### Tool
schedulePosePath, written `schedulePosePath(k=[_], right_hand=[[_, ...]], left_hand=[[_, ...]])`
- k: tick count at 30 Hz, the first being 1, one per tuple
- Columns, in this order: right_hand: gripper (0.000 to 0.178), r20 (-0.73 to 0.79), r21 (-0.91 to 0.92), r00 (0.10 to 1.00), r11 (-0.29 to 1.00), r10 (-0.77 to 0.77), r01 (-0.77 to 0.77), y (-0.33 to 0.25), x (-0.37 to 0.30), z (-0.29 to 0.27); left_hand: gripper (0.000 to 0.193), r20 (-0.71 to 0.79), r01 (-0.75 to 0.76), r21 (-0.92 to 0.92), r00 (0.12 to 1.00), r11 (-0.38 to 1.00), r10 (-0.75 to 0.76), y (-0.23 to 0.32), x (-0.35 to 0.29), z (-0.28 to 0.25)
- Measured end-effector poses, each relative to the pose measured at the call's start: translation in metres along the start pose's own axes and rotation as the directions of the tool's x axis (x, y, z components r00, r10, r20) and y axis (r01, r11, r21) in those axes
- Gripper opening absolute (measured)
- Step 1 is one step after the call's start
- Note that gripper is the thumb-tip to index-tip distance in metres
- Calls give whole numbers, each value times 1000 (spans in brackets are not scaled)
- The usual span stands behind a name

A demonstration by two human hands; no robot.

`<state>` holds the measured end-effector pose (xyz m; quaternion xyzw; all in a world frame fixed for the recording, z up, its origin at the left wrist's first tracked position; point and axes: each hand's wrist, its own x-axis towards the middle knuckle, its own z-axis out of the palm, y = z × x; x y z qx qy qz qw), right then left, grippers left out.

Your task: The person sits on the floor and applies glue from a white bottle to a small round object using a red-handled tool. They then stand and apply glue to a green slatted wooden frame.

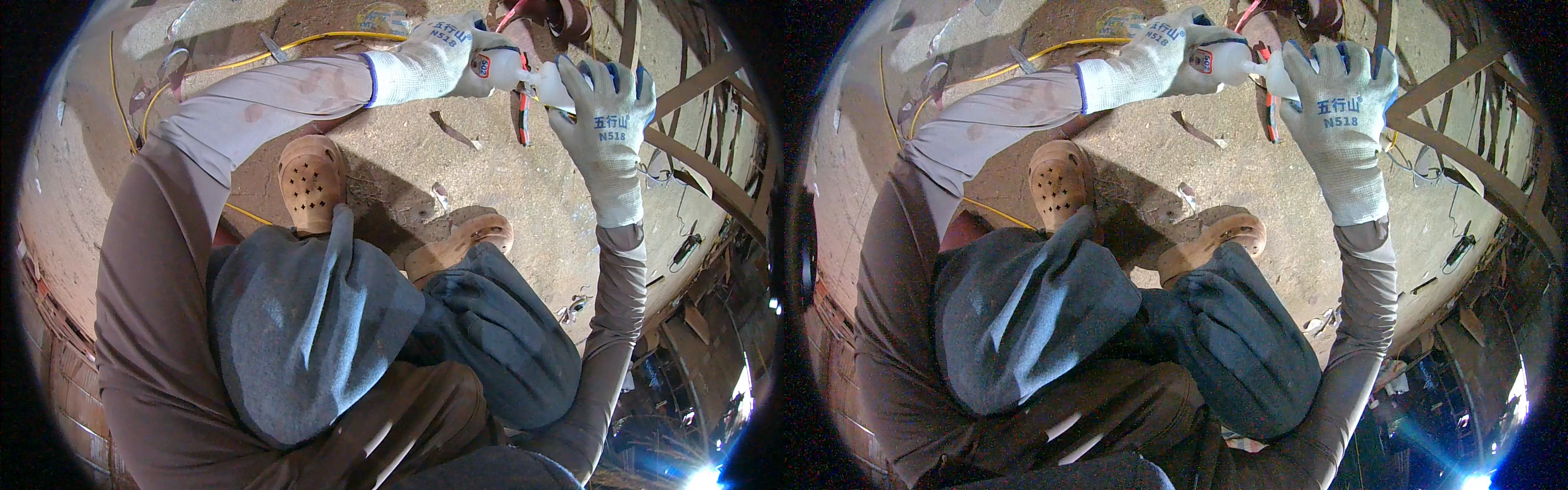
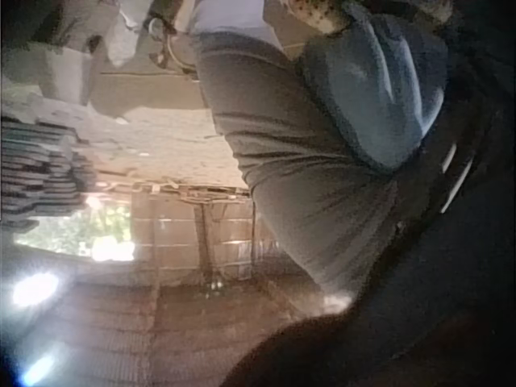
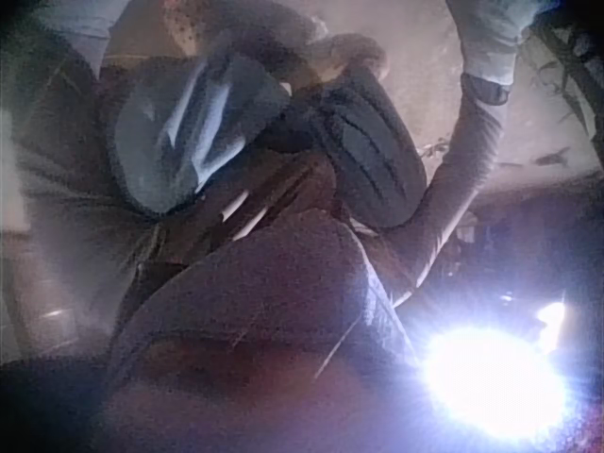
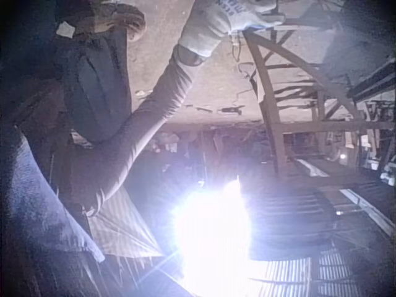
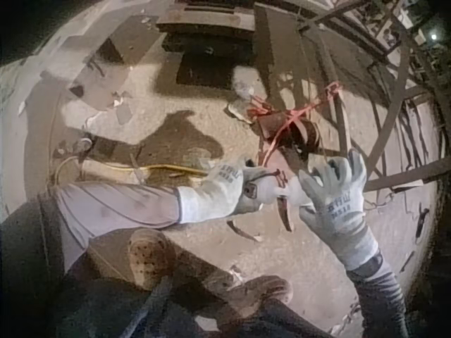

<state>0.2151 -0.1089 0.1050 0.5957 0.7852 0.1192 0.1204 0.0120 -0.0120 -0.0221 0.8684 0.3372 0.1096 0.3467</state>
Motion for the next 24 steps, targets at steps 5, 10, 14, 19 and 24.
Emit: schedulePosePath(k=[5, 10, 14, 19, 24], right_hand=[[61, -15, -10, 1000, 1000, -10, 10, 3, 2, 5], [65, 16, -23, 1000, 1000, -1, 1, 2, 2, 5], [70, 107, -71, 994, 997, 28, -21, 0, 3, -1], [71, 77, -70, 997, 997, 24, -18, -2, 5, -2], [72, 112, -62, 993, 997, 41, -34, 0, 3, -2]], left_hand=[[59, -13, 8, 33, 1000, 999, -8, -3, 4, 2], [61, 50, 37, 31, 998, 999, -39, 2, 4, -2], [62, 157, 21, -157, 988, 987, 4, 2, 0, -25], [66, 118, 22, -353, 993, 935, 21, -9, -3, -14], [66, 68, -48, -295, 995, 954, 71, -5, 0, -18]])
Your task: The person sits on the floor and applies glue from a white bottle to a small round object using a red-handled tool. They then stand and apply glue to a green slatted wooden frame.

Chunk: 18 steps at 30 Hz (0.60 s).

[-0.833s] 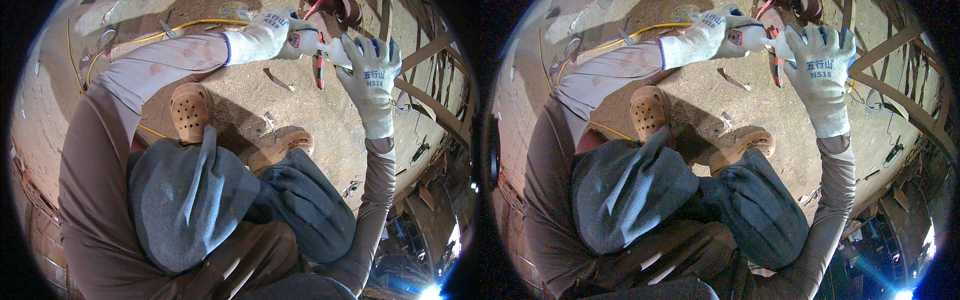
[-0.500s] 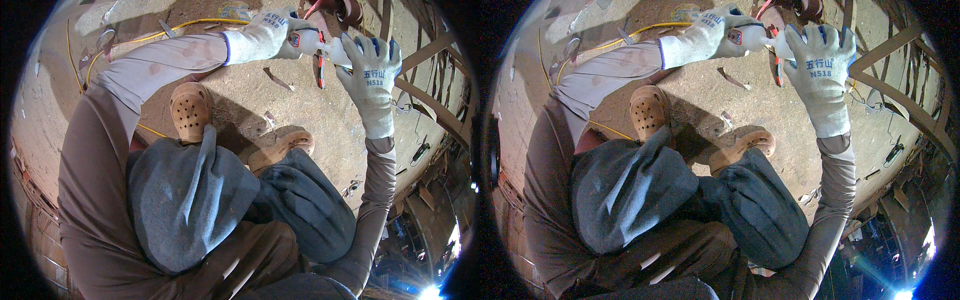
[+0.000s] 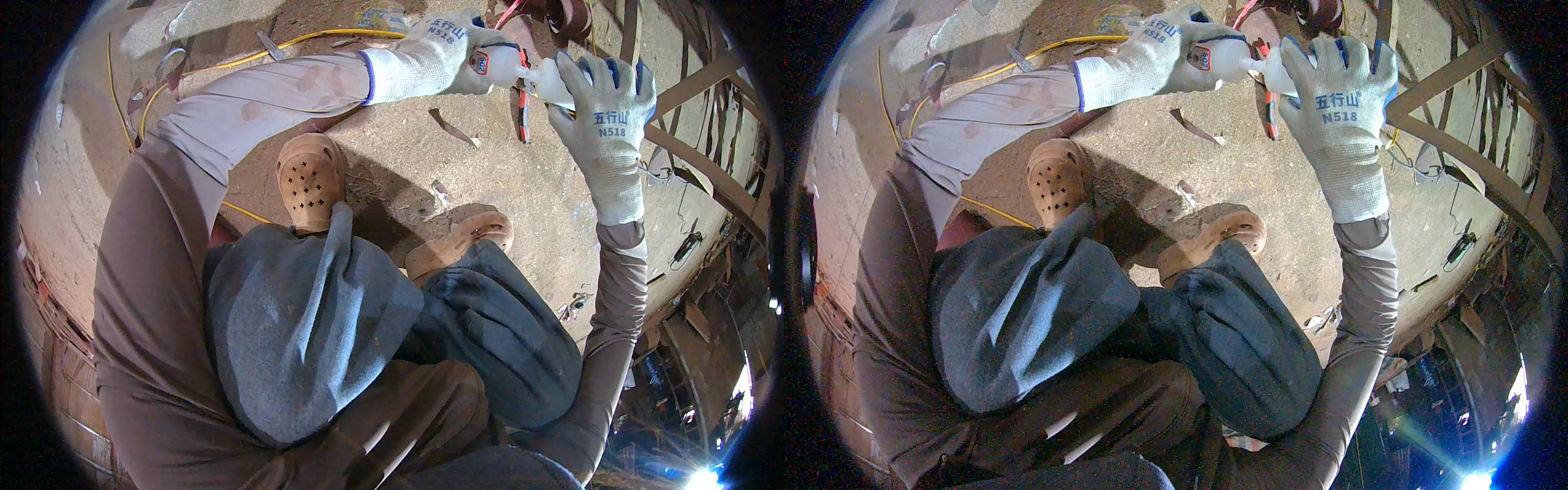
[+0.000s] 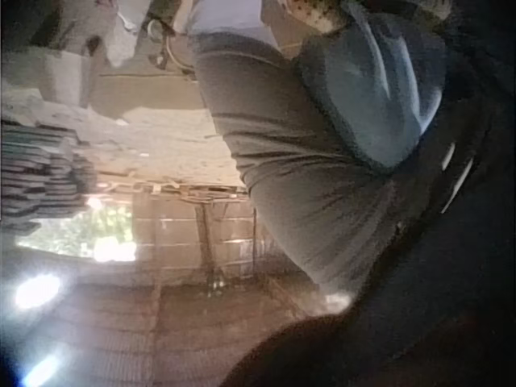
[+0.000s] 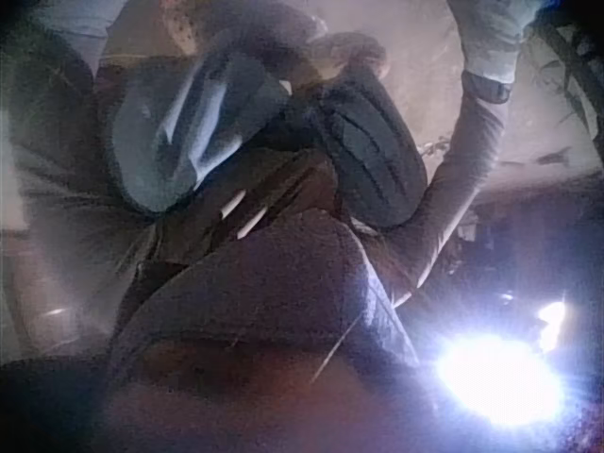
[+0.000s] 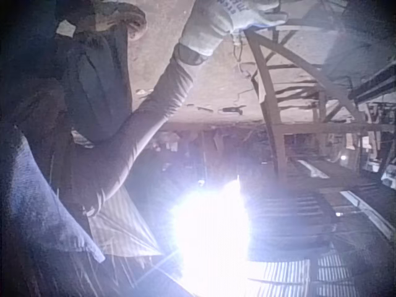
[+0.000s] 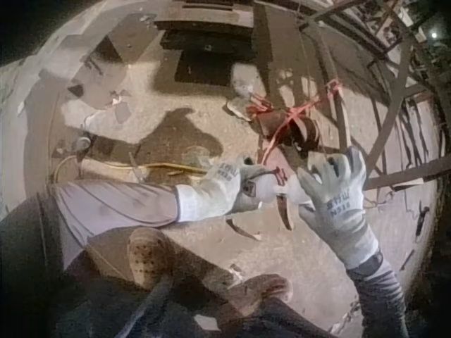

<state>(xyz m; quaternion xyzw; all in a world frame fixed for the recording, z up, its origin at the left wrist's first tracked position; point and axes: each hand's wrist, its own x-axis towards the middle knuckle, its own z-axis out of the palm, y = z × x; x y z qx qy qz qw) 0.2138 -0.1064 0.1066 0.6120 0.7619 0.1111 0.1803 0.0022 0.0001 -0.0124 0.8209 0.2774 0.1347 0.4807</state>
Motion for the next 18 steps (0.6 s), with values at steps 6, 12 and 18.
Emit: schedulePosePath(k=[6, 12, 18], right_hand=[[72, -17, -22, 1000, 1000, -8, 7, -1, 1, 0], [71, 38, -53, 999, 999, 4, -2, -2, 3, -4], [70, 14, -52, 1000, 999, -3, 4, -2, 2, -4]], left_hand=[[66, 20, 22, 36, 1000, 999, -23, 5, 0, -4], [65, 39, 41, 0, 998, 999, -41, 6, 0, -6], [64, -20, -22, 81, 1000, 996, 23, 0, 2, 1]])
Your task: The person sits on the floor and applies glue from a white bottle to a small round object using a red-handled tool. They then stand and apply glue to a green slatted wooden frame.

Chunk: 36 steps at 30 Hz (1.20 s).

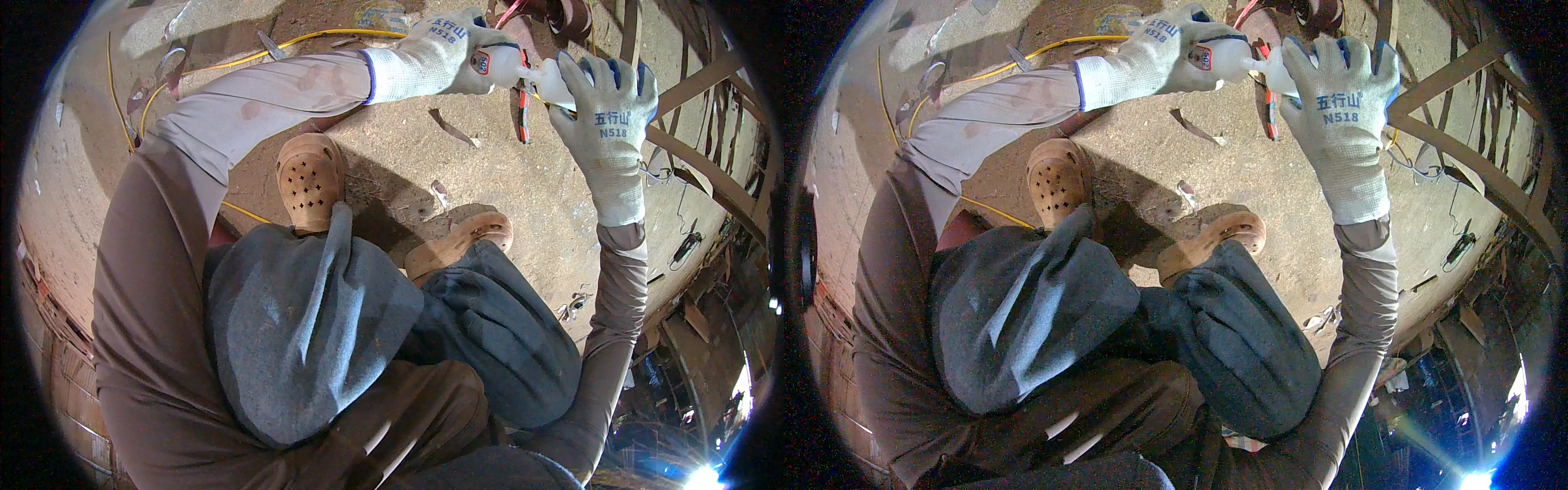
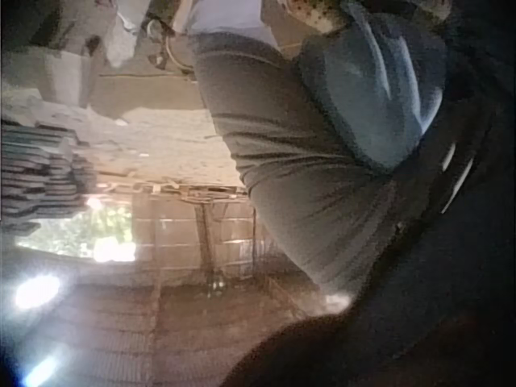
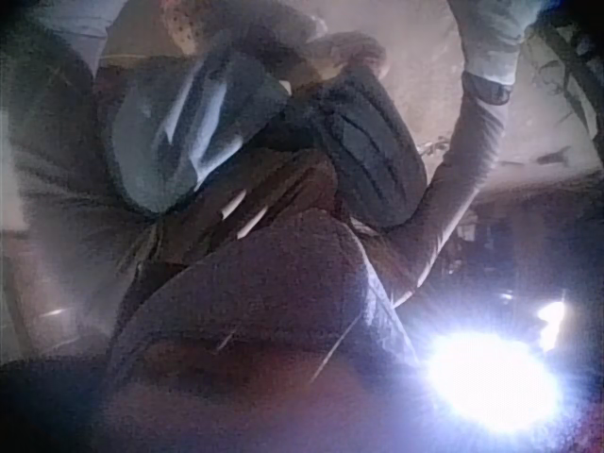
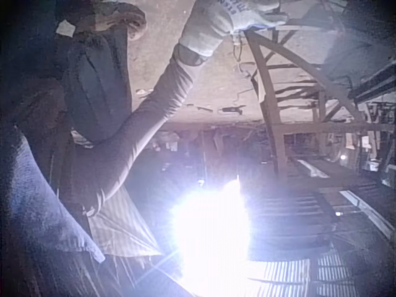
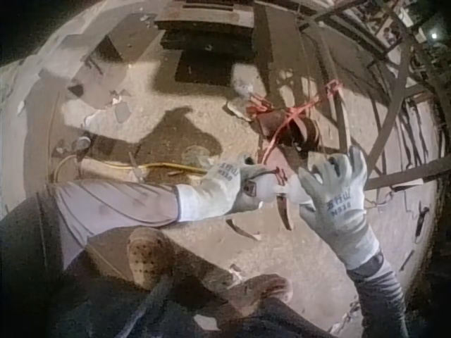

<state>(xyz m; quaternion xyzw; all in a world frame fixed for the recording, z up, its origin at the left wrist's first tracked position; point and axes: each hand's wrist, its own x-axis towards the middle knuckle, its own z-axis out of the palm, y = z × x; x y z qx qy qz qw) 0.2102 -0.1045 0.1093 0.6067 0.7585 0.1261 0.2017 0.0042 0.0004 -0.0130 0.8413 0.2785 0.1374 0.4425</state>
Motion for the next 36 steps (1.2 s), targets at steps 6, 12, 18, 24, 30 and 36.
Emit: schedulePosePath(k=[6, 12, 18, 24, 30, 36], right_hand=[[68, -29, 22, 1000, 1000, -10, 11, 1, 0, 1], [65, -4, 1, 1000, 1000, 6, -6, -1, 0, -3], [63, -28, -7, 1000, 1000, -4, 4, 0, -1, -3], [64, -32, -8, 999, 1000, -1, 1, 1, -2, -2], [65, -22, -15, 1000, 1000, -1, 1, 1, -2, -5], [65, 2, -31, 1000, 1000, 2, -2, -2, 1, -8]], left_hand=[[64, 51, 53, -62, 997, 997, -50, 2, -2, -3], [66, 60, 24, -106, 998, 994, -18, 7, -2, -11], [67, 67, 65, -68, 996, 996, -60, 6, 0, -3], [64, 88, 65, -69, 994, 995, -59, 9, 2, -5], [63, 52, 7, -66, 999, 998, -4, 3, 1, -1], [63, 95, 91, -65, 992, 994, -85, 7, 0, -4]])
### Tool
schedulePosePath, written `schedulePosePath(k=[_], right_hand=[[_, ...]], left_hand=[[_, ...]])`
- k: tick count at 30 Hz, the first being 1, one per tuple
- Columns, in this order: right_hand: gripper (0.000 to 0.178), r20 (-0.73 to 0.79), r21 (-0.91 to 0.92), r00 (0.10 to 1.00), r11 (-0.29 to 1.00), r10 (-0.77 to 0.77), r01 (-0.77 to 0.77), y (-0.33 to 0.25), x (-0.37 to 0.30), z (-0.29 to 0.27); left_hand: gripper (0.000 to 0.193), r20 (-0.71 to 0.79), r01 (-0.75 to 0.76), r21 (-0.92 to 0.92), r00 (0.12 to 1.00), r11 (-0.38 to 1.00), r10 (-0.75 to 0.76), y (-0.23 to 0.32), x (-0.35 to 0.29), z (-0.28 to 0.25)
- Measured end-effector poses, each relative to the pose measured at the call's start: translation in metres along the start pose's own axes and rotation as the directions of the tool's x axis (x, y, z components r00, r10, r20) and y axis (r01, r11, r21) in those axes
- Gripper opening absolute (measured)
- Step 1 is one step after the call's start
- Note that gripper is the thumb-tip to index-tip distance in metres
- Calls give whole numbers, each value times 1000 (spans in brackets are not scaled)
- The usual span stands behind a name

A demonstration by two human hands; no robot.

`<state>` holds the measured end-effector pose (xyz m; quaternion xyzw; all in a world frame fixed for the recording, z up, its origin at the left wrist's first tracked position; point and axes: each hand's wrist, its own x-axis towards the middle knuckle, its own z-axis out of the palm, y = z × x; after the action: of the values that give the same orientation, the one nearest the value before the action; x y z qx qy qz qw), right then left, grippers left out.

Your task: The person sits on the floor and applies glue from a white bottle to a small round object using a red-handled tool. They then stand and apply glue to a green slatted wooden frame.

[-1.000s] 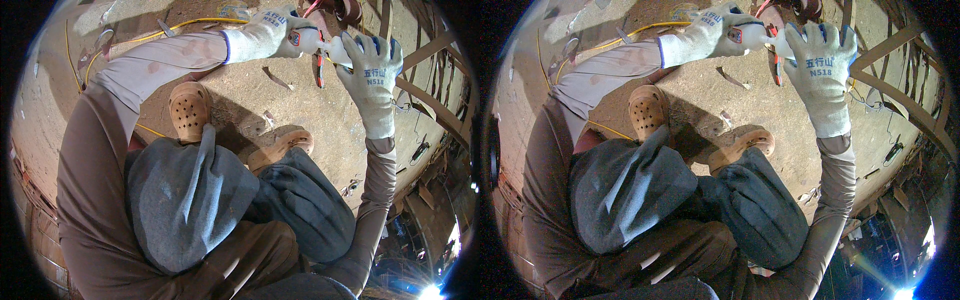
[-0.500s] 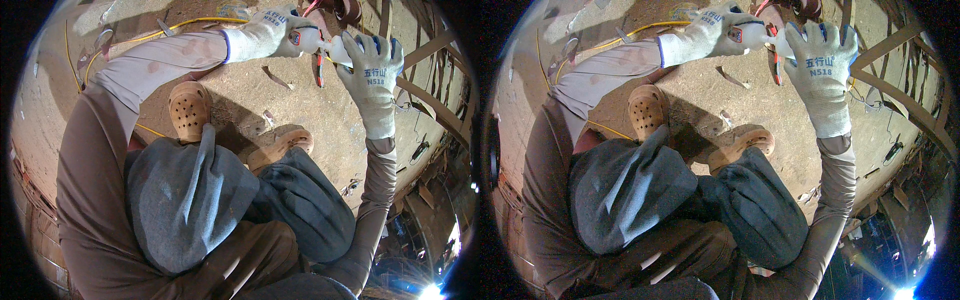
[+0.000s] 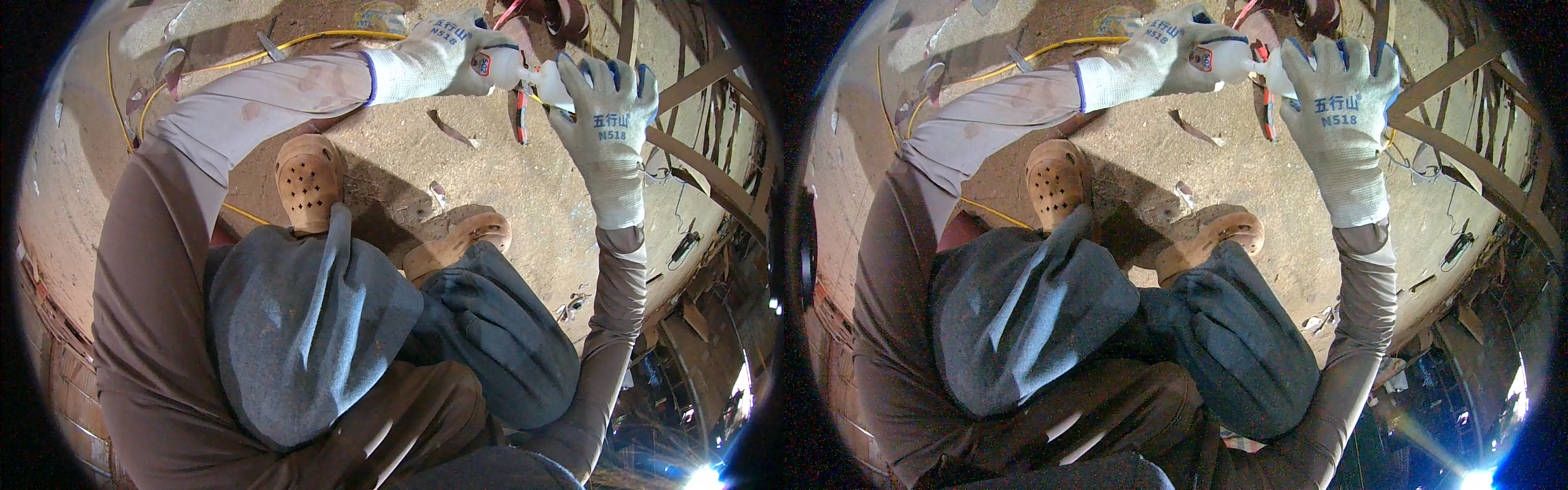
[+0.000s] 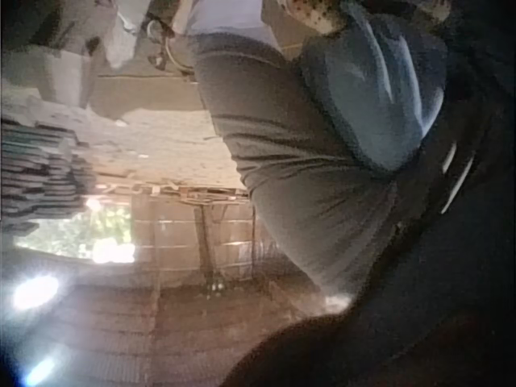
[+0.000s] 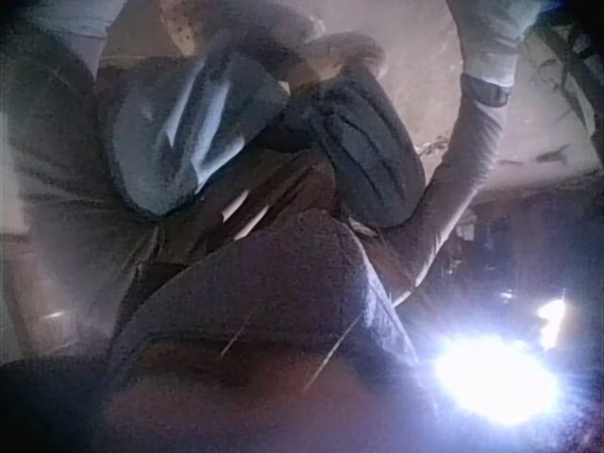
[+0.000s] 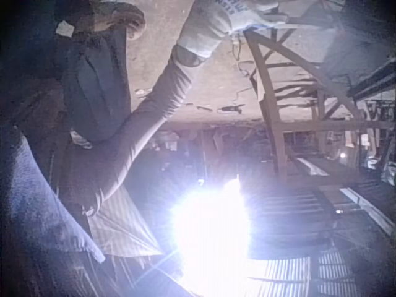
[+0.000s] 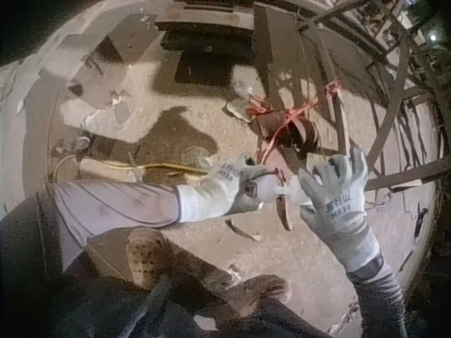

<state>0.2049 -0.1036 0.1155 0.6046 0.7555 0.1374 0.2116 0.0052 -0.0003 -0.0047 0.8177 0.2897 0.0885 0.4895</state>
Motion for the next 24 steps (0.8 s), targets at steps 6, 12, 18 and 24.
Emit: schedulePosePath(k=[6, 12, 18, 24], right_hand=[[64, -42, 29, 999, 999, -17, 18, 2, -2, 2], [64, -36, 35, 999, 999, -14, 16, 2, -1, -2], [65, -9, -2, 1000, 1000, -7, 7, -1, 0, 0], [66, -1, 31, 1000, 1000, -5, 5, -1, 1, 0]], left_hand=[[63, -35, -59, -47, 998, 997, 57, -7, 1, 6], [64, -60, -100, -150, 994, 984, 91, -19, 3, 16], [66, -34, -74, 16, 997, 997, 75, -12, 2, 9], [69, -10, -47, -11, 999, 999, 47, -7, 0, 2]])
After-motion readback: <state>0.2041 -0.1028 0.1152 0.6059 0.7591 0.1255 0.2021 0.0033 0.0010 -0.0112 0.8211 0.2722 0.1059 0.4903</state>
